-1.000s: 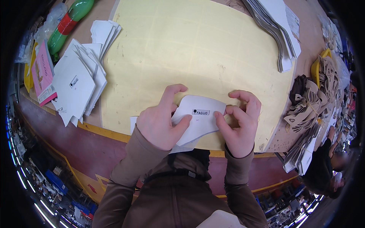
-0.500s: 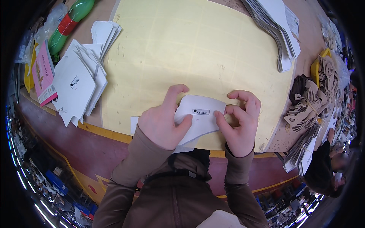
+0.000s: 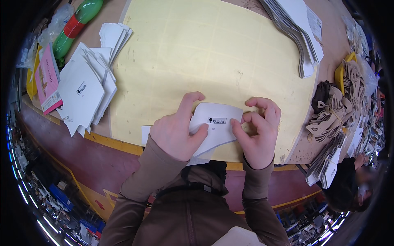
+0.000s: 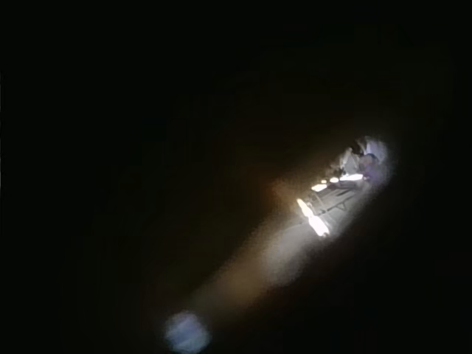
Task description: The person repeatedly folds white paper cutouts with a printed logo on a yellow work surface. They handle the pieces one at a time, creasing them along pre-marked lines, then stack the folded pieces into a growing pile. Other workers are visible in the background performing similar tasks.
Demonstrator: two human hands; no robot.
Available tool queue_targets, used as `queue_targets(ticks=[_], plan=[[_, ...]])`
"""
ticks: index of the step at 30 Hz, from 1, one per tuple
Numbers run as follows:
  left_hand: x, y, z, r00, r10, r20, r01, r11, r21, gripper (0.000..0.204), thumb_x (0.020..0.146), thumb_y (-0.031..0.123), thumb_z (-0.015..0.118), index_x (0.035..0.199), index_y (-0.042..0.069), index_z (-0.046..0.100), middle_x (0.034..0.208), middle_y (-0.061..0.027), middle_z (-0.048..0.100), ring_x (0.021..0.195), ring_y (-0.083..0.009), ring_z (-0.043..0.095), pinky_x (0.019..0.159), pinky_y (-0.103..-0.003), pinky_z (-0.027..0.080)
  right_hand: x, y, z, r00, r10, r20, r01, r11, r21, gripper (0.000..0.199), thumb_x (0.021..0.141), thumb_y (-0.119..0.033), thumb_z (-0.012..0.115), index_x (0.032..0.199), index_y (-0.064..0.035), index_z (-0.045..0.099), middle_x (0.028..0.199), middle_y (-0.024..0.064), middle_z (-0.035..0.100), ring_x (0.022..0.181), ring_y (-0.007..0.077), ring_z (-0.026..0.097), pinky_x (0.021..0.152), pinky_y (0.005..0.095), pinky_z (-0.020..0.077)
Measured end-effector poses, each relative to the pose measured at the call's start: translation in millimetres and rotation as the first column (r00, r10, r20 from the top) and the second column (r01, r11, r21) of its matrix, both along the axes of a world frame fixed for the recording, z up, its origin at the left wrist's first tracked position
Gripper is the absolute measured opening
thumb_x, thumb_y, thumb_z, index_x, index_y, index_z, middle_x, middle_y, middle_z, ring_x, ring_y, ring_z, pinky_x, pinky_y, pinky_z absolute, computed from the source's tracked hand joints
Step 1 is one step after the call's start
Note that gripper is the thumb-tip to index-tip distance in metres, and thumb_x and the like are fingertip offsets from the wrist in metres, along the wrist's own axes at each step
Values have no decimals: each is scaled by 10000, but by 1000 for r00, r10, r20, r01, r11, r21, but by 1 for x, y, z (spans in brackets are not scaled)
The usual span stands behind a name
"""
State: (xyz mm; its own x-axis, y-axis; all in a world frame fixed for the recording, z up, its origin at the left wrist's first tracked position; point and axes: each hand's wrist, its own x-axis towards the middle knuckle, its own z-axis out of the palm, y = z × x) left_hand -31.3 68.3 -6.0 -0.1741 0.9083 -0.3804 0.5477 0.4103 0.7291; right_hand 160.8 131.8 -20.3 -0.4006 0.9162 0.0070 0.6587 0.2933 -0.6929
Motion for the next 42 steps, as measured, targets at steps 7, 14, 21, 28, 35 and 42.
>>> queue_targets(ticks=[7,14,21,28,35,42], plan=[[1,-2,-1,1000,10,5,-10,1000,10,510,832,181,688,1305,152,500,721,-141,659,641,-355,674,585,-439,517,-7,-11,2,988,-149,-29,148,988,-43,189,722,-39,811,807,-53,643,1180,122,572,1131,330,513,933,427,444],[3,-4,-8,999,19,-45,-14,995,100,565,803,140,723,1326,110,511,634,-86,620,526,-268,619,510,-346,458,0,-12,-7,999,16,32,-19,995,100,295,710,-80,830,991,-95,741,1252,112,577,1194,329,502,969,421,447],[3,-5,-4,1000,11,-18,-10,999,42,499,843,196,695,1302,150,504,754,-143,670,657,-353,681,593,-439,525,1,-11,-4,993,82,83,-92,989,119,332,729,-139,823,1056,-140,766,1324,78,587,1222,351,486,1018,441,435],[7,-5,-1,998,24,-62,-21,999,37,528,824,181,712,1310,125,514,736,-122,655,625,-324,662,580,-401,509,1,-11,-6,995,73,70,-81,990,119,332,725,-141,825,1053,-141,768,1327,75,589,1231,345,481,1022,438,434],[15,-10,2,941,94,-324,13,950,313,552,794,105,751,1311,87,557,840,-100,617,749,-275,631,666,-357,512,1,-11,-5,995,71,71,-79,989,123,329,720,-140,824,1045,-136,769,1319,75,593,1226,343,489,1015,437,437],[6,-11,-8,985,174,-12,-167,960,225,497,826,65,755,1288,53,573,810,-22,562,676,-135,476,640,-263,441,1,-11,-6,995,67,71,-75,989,126,329,718,-142,824,1042,-136,769,1320,73,591,1225,341,488,1018,439,433]])
